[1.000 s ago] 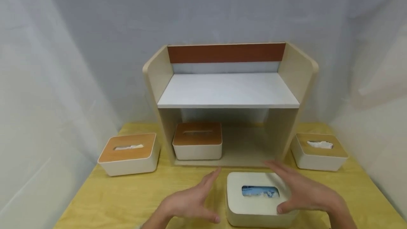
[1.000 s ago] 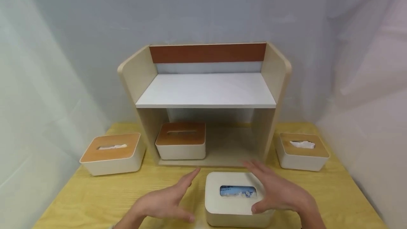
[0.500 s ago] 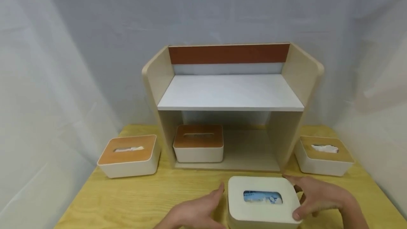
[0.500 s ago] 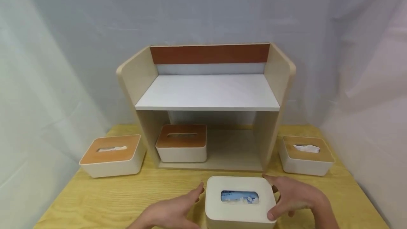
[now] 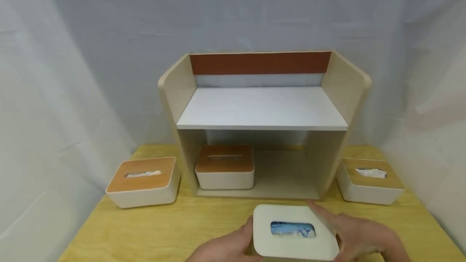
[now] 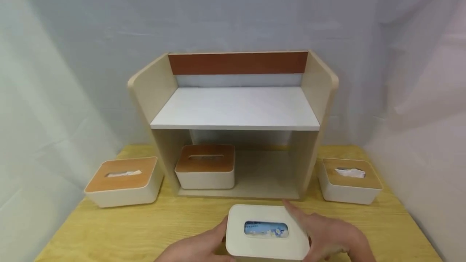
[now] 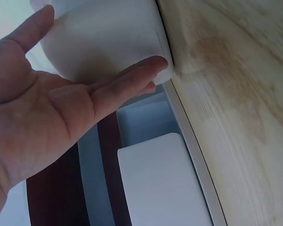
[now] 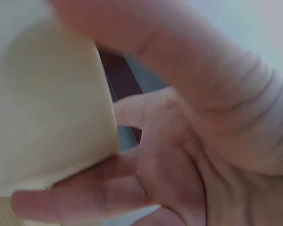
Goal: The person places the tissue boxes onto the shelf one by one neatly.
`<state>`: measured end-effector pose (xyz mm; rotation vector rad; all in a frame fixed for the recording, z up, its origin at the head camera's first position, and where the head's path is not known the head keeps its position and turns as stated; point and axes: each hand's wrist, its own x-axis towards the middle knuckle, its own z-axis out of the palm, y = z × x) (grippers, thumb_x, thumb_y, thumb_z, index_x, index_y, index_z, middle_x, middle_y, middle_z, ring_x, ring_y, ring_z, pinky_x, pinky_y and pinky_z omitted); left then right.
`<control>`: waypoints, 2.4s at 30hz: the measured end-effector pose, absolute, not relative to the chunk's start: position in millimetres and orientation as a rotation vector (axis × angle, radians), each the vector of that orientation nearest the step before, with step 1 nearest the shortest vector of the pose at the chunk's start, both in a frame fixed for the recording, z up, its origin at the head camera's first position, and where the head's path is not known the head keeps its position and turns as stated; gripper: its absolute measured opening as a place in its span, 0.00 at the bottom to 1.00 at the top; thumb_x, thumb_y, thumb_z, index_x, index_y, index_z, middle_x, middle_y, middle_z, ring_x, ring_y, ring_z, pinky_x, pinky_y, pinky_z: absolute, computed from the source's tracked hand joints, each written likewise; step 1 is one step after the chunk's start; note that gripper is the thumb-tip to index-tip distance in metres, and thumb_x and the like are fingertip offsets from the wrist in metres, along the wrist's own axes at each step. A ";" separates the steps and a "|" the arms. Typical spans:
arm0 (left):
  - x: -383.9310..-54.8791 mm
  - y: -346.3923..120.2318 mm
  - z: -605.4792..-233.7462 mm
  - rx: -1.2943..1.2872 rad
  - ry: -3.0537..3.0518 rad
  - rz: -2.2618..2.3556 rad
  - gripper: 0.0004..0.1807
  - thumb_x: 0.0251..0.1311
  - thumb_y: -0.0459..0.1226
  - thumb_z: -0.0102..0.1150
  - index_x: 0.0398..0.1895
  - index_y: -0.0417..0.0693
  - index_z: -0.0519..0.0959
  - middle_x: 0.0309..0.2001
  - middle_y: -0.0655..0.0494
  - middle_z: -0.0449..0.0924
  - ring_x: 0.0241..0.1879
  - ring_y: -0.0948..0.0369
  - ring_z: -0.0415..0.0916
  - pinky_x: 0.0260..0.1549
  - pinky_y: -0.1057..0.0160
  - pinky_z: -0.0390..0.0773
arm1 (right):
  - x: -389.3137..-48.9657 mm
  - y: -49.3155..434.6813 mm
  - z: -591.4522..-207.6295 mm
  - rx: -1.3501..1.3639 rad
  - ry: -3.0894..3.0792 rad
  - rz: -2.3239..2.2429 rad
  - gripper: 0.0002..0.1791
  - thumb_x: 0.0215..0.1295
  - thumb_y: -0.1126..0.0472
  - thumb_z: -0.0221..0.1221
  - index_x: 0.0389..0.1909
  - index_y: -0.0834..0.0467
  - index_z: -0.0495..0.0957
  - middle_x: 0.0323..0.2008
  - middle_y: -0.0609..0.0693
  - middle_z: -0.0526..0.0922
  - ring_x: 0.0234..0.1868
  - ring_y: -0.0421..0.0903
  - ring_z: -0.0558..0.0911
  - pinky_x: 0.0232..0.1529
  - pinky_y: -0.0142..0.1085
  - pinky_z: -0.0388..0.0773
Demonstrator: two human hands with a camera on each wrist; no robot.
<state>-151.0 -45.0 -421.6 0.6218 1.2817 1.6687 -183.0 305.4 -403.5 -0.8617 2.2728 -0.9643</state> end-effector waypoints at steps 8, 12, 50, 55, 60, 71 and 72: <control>-166.2 -48.2 -430.2 0.769 2.043 1.328 0.48 0.59 0.46 0.69 0.75 0.61 0.47 0.70 0.65 0.58 0.67 0.67 0.56 0.64 0.69 0.58 | -175.0 290.2 -405.1 -0.762 2.415 -0.798 0.74 0.47 0.43 0.76 0.79 0.62 0.32 0.62 0.57 0.71 0.49 0.35 0.72 0.50 0.30 0.70; -168.1 -49.2 -432.1 0.794 2.005 1.370 0.48 0.59 0.46 0.69 0.75 0.61 0.48 0.70 0.65 0.59 0.68 0.65 0.55 0.65 0.68 0.57 | -172.7 288.6 -405.0 -0.774 2.409 -0.814 0.73 0.50 0.44 0.75 0.78 0.64 0.31 0.59 0.55 0.72 0.48 0.34 0.72 0.48 0.29 0.71; -202.8 -51.8 -440.9 0.733 2.309 1.570 0.53 0.62 0.32 0.64 0.81 0.51 0.39 0.76 0.46 0.53 0.66 0.52 0.65 0.61 0.48 0.68 | -185.0 237.6 -412.9 -0.424 2.633 -1.146 0.69 0.53 0.58 0.74 0.79 0.58 0.29 0.78 0.65 0.33 0.76 0.65 0.45 0.70 0.62 0.49; -200.7 -51.4 -439.2 0.777 2.315 1.566 0.52 0.63 0.30 0.63 0.81 0.51 0.38 0.77 0.46 0.51 0.66 0.51 0.65 0.58 0.53 0.73 | -185.7 237.6 -412.8 -0.402 2.664 -1.130 0.68 0.52 0.62 0.74 0.79 0.59 0.30 0.78 0.66 0.35 0.75 0.66 0.48 0.70 0.62 0.50; -199.9 -51.5 -437.5 0.784 2.324 1.554 0.53 0.65 0.31 0.61 0.81 0.52 0.35 0.78 0.42 0.48 0.67 0.48 0.64 0.55 0.49 0.75 | -186.1 237.3 -413.8 -0.385 2.689 -1.137 0.68 0.51 0.65 0.74 0.79 0.58 0.31 0.78 0.67 0.37 0.75 0.67 0.50 0.70 0.63 0.52; -206.2 -52.1 -440.3 0.767 2.361 1.527 0.49 0.70 0.33 0.55 0.80 0.46 0.32 0.80 0.44 0.36 0.76 0.47 0.44 0.68 0.42 0.58 | -194.8 237.9 -422.9 -0.460 2.690 -1.272 0.65 0.56 0.67 0.70 0.78 0.63 0.28 0.77 0.68 0.35 0.74 0.66 0.49 0.69 0.61 0.53; -206.9 -52.1 -440.2 0.777 2.354 1.533 0.49 0.69 0.32 0.55 0.80 0.46 0.32 0.80 0.44 0.36 0.76 0.48 0.43 0.69 0.42 0.56 | -195.4 237.9 -423.1 -0.463 2.683 -1.287 0.65 0.55 0.67 0.70 0.78 0.62 0.28 0.77 0.68 0.35 0.73 0.65 0.53 0.68 0.60 0.57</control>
